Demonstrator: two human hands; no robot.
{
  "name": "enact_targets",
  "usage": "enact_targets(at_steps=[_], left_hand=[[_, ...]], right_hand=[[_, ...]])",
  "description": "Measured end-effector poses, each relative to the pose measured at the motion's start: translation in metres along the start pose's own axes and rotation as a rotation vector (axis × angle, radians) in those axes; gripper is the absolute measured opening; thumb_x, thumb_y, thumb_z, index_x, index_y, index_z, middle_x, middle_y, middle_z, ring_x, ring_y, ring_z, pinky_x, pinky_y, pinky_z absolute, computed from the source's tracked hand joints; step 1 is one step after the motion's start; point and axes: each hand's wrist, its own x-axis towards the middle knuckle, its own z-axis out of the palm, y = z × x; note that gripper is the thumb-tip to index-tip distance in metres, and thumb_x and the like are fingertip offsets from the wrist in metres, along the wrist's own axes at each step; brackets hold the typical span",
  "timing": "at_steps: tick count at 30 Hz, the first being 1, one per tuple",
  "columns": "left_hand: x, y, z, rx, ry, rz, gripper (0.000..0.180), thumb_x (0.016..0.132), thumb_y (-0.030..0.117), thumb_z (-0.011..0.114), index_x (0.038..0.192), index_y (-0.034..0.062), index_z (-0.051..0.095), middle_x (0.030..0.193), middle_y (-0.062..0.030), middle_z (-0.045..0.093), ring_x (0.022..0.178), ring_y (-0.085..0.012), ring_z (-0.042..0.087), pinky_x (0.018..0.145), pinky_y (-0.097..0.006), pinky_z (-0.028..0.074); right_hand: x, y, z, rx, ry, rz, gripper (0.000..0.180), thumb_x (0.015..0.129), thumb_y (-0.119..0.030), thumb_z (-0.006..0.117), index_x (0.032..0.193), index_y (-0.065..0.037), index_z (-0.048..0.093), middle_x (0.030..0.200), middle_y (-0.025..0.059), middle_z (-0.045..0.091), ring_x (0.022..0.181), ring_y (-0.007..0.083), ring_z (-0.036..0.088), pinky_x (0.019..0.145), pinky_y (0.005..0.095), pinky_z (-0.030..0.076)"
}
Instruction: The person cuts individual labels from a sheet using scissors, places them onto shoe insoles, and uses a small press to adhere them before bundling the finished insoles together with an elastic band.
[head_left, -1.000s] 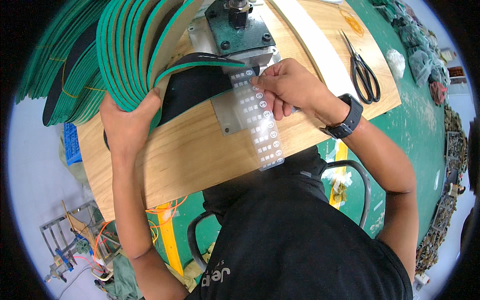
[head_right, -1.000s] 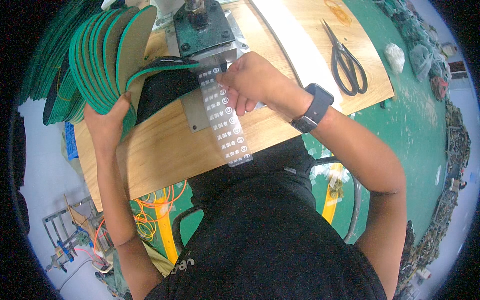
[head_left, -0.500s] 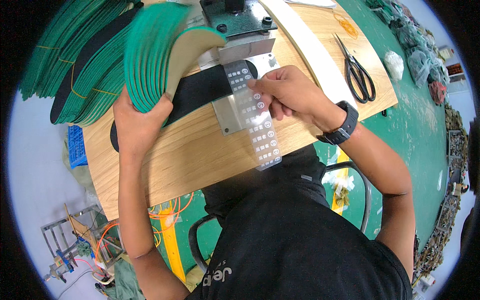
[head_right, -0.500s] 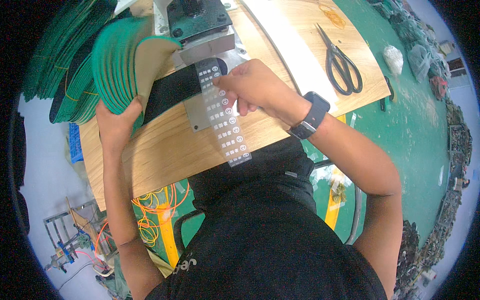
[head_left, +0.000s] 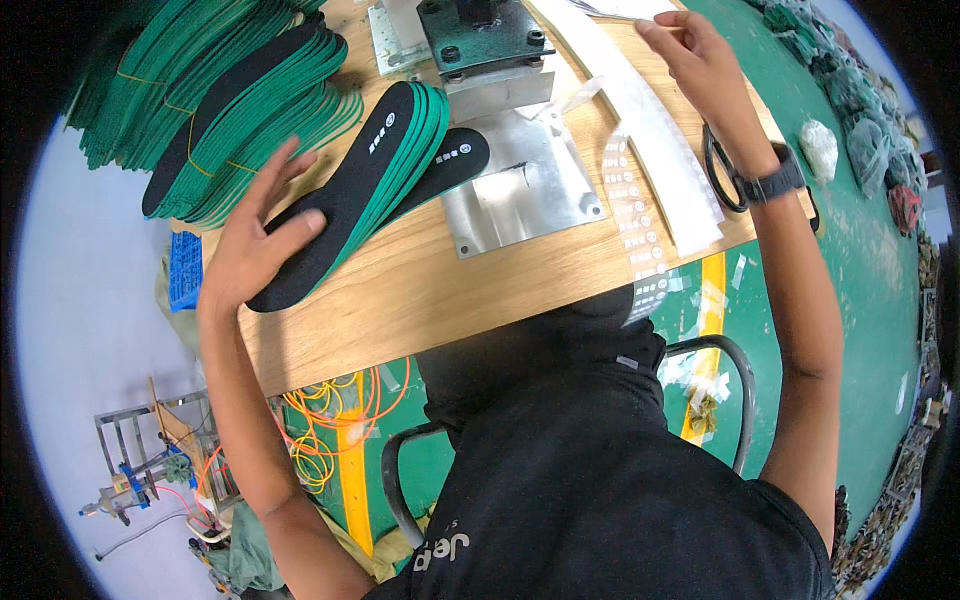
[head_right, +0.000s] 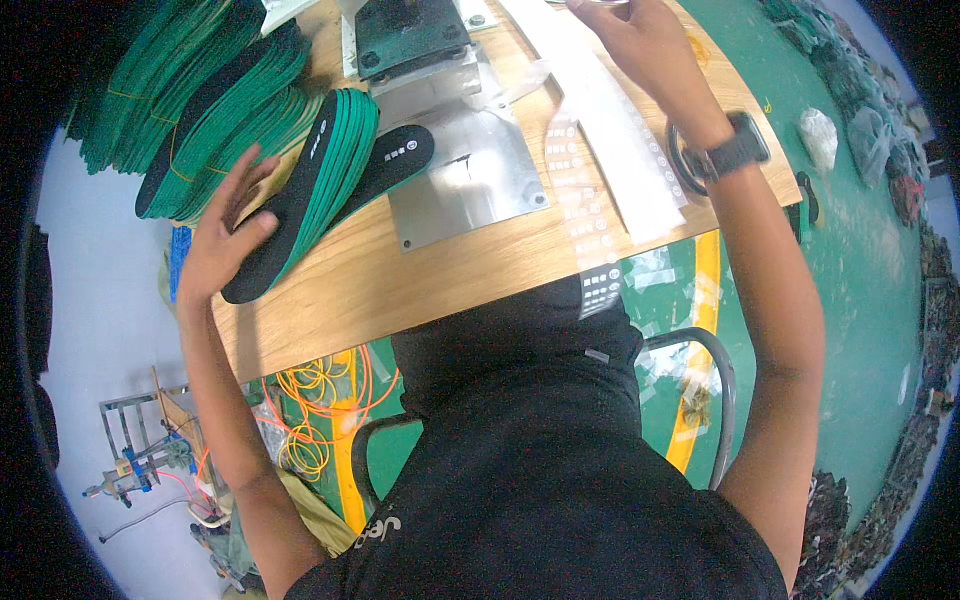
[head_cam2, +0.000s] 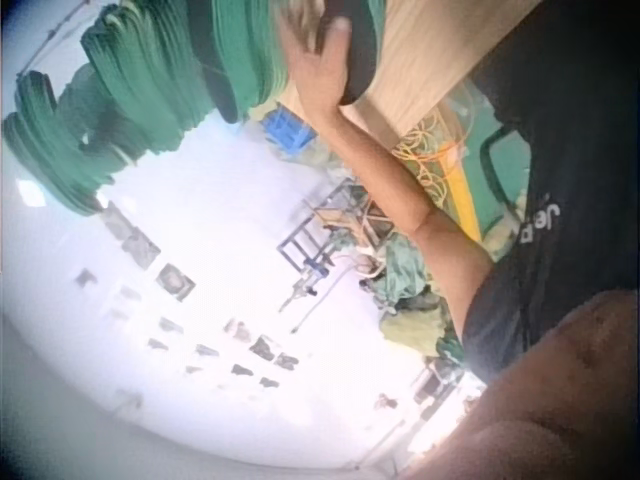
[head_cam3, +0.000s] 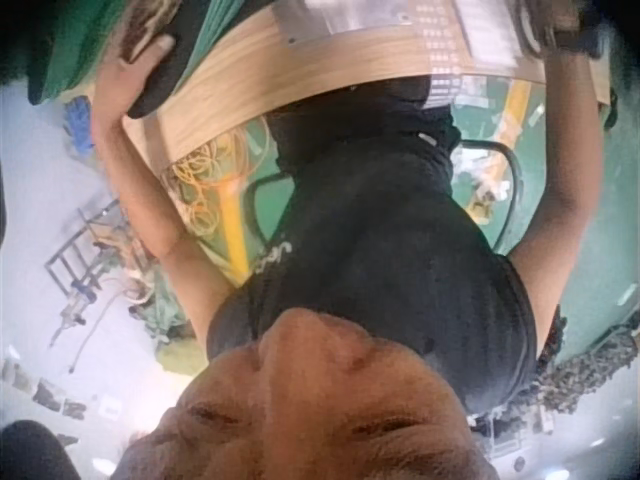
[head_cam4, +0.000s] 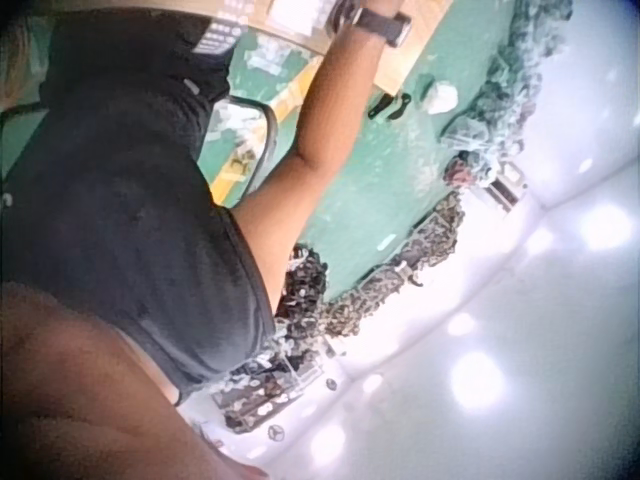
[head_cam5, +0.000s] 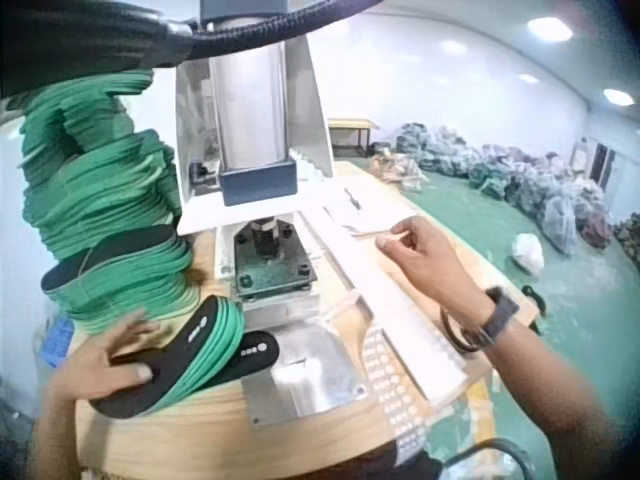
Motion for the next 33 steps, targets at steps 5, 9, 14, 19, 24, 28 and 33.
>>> enact_targets(at_steps=[5, 9, 14, 19, 24, 28, 33], left_hand=[[0.018, -0.011, -0.018, 0.311, -0.205, -0.197, 0.089, 0.060, 0.046, 0.082, 0.123, -0.0031, 0.043, 0.104, -0.0170, 0.055, 0.100, -0.0253, 0.052, 0.090, -0.035, 0.040], [0.003, 0.012, -0.005, 0.427, -0.033, -0.099, 0.080, 0.053, 0.045, 0.085, 0.104, -0.0019, 0.043, 0.090, -0.0179, 0.052, 0.086, -0.0273, 0.052, 0.079, -0.036, 0.042], [-0.051, 0.063, 0.018, 0.747, 0.111, 0.124, 0.071, 0.053, 0.029, 0.085, 0.109, 0.0035, 0.049, 0.099, -0.0187, 0.056, 0.092, -0.0374, 0.052, 0.078, -0.044, 0.042], [-0.097, 0.038, 0.002, 0.399, 0.226, 0.134, 0.077, 0.054, 0.016, 0.083, 0.122, 0.0029, 0.050, 0.110, -0.0170, 0.057, 0.102, -0.0324, 0.055, 0.090, -0.039, 0.043], [-0.111, -0.006, 0.024, 0.250, 0.506, 0.211, 0.071, 0.056, 0.012, 0.083, 0.119, 0.0016, 0.053, 0.109, -0.0161, 0.057, 0.099, -0.0301, 0.056, 0.088, -0.036, 0.044], [-0.111, -0.012, 0.024, 0.312, 0.561, 0.265, 0.069, 0.061, 0.020, 0.081, 0.121, 0.0011, 0.052, 0.110, -0.0155, 0.057, 0.102, -0.0286, 0.055, 0.089, -0.037, 0.044], [-0.072, -0.030, -0.003, -0.154, 0.650, 0.398, 0.038, 0.087, 0.017, 0.050, 0.123, 0.0026, 0.052, 0.122, -0.0122, 0.054, 0.112, -0.0235, 0.051, 0.101, -0.036, 0.035]], right_hand=[[-0.083, -0.110, 0.021, 0.248, -0.293, -0.118, 0.012, 0.087, -0.018, 0.058, 0.089, -0.007, 0.061, 0.077, 0.0096, 0.063, 0.069, 0.0259, 0.061, 0.059, 0.0332, 0.048], [-0.107, -0.157, 0.077, 0.112, -0.368, -0.714, 0.030, 0.073, -0.012, 0.069, 0.097, -0.001, 0.055, 0.092, 0.0111, 0.058, 0.085, 0.0268, 0.058, 0.070, 0.0353, 0.050], [-0.064, -0.185, 0.116, 0.054, -0.255, -0.998, 0.045, 0.065, -0.021, 0.074, 0.099, 0.001, 0.054, 0.098, 0.0164, 0.060, 0.091, 0.0335, 0.056, 0.079, 0.0401, 0.047], [-0.060, -0.176, 0.120, -0.122, -0.747, -0.782, 0.054, 0.063, -0.031, 0.077, 0.100, 0.001, 0.054, 0.091, 0.0172, 0.060, 0.087, 0.0342, 0.058, 0.077, 0.0411, 0.044], [-0.087, -0.191, 0.135, -0.140, -0.604, -0.750, 0.054, 0.066, -0.037, 0.075, 0.094, 0.003, 0.052, 0.085, 0.0188, 0.057, 0.086, 0.0323, 0.056, 0.078, 0.0409, 0.042], [-0.082, -0.202, 0.138, -0.152, -0.684, -0.673, 0.051, 0.068, -0.037, 0.074, 0.093, 0.002, 0.052, 0.086, 0.0184, 0.058, 0.085, 0.0334, 0.057, 0.077, 0.0403, 0.043], [-0.085, -0.189, 0.096, -0.095, -0.602, -0.658, 0.048, 0.069, -0.031, 0.077, 0.094, 0.001, 0.052, 0.085, 0.0176, 0.057, 0.085, 0.0332, 0.057, 0.075, 0.0394, 0.044]])
